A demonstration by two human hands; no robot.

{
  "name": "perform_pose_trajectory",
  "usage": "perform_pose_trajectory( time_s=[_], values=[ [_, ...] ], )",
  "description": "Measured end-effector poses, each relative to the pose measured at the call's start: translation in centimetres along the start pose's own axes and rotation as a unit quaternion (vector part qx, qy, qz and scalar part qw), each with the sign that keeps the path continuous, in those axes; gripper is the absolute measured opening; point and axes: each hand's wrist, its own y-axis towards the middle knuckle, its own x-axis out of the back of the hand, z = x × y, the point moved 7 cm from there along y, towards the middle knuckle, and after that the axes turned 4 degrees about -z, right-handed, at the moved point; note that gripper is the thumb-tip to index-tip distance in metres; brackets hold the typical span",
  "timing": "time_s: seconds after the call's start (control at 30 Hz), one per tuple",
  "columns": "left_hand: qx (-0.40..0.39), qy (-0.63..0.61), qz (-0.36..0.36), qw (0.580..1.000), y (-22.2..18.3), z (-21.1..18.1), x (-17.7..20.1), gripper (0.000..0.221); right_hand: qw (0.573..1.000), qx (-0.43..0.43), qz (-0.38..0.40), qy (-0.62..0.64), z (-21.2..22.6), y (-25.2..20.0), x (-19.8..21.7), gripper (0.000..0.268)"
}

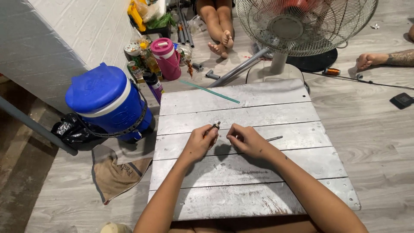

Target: Inspecting the copper windings of a motor armature using a small hand tool while sitting on the floor.

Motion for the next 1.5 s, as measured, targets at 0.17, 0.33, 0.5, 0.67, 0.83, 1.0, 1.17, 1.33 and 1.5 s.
perform_pose_trajectory(
  time_s=[0.17, 0.33, 0.5, 0.67, 0.83, 1.0, 1.17, 1.33, 1.5],
  values=[
    [-0.003, -0.124, 0.062, 0.99, 0.2, 1.3, -0.2, 0.038, 1.0, 0.0, -0.011, -0.002, -1.3, 0.4, 0.0, 0.004],
    [0.008, -0.139, 0.156, 0.978, -0.4, 1.7, -2.0, 0.034, 1.0, 0.014, 0.02, 0.011, -1.1, 0.8, -0.1, 0.004],
    [0.038, -0.103, 0.232, 0.967, -1.7, 0.7, -3.5, 0.035, 0.999, 0.03, 0.026, 0.014, -1.2, 1.1, -0.1, 0.006],
    [0.067, 0.023, 0.276, 0.959, -2.9, -1.0, -4.1, 0.038, 0.994, 0.108, -0.005, 0.025, -1.5, 1.0, -0.4, 0.008],
    [0.118, 0.14, 0.207, 0.961, -1.9, -0.7, -3.4, 0.049, 0.986, 0.164, 0.0, 0.008, 0.8, 0.2, -0.5, 0.009],
    [0.106, 0.133, 0.168, 0.971, -1.2, 0.0, -2.5, 0.033, 0.988, 0.154, -0.002, -0.033, 2.6, -0.2, -0.2, 0.007],
    [0.107, 0.078, 0.17, 0.976, -1.1, 1.4, -2.5, 0.033, 0.992, 0.126, -0.005, -0.026, 0.9, -0.2, -0.3, 0.005],
    [0.095, -0.033, 0.113, 0.989, -0.8, 1.2, -2.0, 0.036, 0.991, 0.129, 0.015, -0.043, 1.8, -0.3, -0.1, 0.005],
    [0.068, -0.148, 0.02, 0.986, 0.3, 2.5, -1.4, 0.034, 0.995, 0.094, 0.032, 0.025, -2.6, 0.8, 1.5, 0.025]
  ],
)
